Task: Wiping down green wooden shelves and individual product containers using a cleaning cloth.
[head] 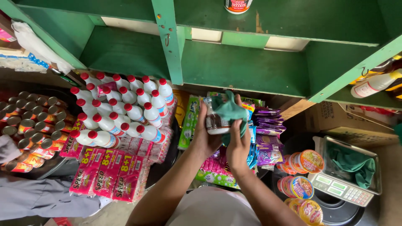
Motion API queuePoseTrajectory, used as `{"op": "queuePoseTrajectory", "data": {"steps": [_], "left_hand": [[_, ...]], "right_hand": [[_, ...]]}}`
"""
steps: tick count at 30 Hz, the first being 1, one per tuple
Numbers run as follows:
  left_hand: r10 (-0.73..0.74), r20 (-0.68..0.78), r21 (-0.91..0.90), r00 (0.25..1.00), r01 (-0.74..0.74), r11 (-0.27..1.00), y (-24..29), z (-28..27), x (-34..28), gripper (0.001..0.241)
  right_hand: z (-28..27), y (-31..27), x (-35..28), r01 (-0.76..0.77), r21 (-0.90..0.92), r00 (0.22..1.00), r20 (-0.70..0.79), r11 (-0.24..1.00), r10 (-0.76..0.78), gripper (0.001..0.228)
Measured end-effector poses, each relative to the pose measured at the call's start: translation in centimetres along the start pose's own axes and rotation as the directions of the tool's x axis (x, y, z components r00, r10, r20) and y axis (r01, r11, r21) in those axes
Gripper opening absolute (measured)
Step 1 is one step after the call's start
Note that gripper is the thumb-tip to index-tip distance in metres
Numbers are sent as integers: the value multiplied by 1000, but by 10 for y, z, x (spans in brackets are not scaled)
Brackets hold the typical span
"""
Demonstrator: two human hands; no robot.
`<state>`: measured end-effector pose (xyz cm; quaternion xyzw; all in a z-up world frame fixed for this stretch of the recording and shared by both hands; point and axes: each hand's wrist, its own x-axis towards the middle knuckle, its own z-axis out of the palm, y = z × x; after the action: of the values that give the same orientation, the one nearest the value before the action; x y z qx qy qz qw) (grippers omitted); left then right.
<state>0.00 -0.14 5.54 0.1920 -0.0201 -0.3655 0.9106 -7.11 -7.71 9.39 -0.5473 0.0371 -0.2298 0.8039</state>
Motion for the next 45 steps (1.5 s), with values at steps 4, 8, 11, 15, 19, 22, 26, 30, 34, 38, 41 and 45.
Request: {"op": "queuePoseTrajectory", "data": {"steps": [4,8,11,15,19,22,26,30,34,38,41,45], "left_hand": [[-56,10,-8,998,56,998,0,-32,16,72],[-76,-89,11,993,78,997,-12,-48,15,69],[-36,-145,23,989,40,999,-7,-23,6,76],[79,-124,86,989,-69,994,-4,-5,4,90],[181,-223,159,958,-148,976,-2,-11,23,91],[192,-341,195,920,-131,972,-4,-21,27,89],[255,-165,458,953,-155,876,-15,-18,12,81],[60,-46,254,997,-46,966,-23,-24,7,73],[-20,-33,184,999,25,983,-20,-36,7,73],[-65,-68,114,996,72,991,-32,-41,0,71],[-80,5,82,997,80,993,-45,-70,16,67],[-6,484,-6,875,10,1000,-54,-136,70,63]], "right_hand": [[-3,3,-15,316,-340,948,136,886,-286,56],[-14,2,-3,441,-549,892,353,710,-281,48],[-18,14,11,301,-340,945,229,891,-232,50],[-38,68,0,-143,173,952,-244,975,183,50],[-29,71,-28,-165,22,968,-186,986,166,52],[-43,82,-30,-235,-172,959,-202,957,199,51],[-42,52,-14,-206,-23,945,-264,978,193,49],[-14,14,-17,188,-272,982,50,944,-182,63],[-24,22,-30,510,-680,860,389,527,-331,55],[-26,22,-21,234,-344,971,123,909,-204,61],[-24,11,-18,250,-396,968,86,884,-235,61],[-35,16,-39,543,-694,839,434,472,-328,54]]}}
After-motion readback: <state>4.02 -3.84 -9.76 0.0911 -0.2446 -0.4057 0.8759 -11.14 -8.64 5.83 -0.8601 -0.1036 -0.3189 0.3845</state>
